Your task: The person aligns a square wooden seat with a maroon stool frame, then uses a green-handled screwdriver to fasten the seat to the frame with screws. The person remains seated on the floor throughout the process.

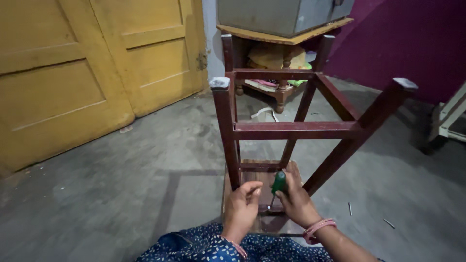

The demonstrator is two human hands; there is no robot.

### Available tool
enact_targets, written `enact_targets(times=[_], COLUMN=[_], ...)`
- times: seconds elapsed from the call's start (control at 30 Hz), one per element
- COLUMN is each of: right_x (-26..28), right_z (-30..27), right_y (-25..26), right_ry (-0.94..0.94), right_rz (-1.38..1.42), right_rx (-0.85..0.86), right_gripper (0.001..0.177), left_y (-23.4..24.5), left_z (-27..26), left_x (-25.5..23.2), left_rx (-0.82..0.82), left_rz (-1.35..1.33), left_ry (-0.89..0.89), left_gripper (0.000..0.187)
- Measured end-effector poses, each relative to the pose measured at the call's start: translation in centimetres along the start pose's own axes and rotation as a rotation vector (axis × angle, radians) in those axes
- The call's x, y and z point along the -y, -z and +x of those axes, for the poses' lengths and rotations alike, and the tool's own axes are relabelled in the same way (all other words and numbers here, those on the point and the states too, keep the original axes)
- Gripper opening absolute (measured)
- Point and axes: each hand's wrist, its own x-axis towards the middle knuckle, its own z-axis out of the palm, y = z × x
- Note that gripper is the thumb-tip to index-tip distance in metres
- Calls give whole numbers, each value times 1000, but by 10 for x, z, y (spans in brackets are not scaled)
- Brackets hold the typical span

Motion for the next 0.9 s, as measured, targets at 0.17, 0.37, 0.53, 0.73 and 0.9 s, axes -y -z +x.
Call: enact_targets(times=[0.17, 0.37, 0.53, 0.73, 0.9], right_x=[1, 6, -1, -2, 4], right_z=[5, 11, 9, 13, 14], right_y=[1, -1, -1, -2, 2], right_ry=[-18, -24, -105, -70, -17], right_rz=[33, 7, 53, -24, -40], right_rx=[18, 34, 88, 125, 128], right_gripper=[61, 60, 59, 60, 58], left_y=[-4, -6, -8, -8, -6], left_z=[4, 6, 7, 7, 7], left_x=[-1, 1, 2, 1, -2], left_rx=[-5, 8, 16, 17, 23], left_rz=[-4, 6, -24, -26, 23], left_ry=[20, 48, 41, 37, 45], left_gripper=[21, 22, 23, 24, 25])
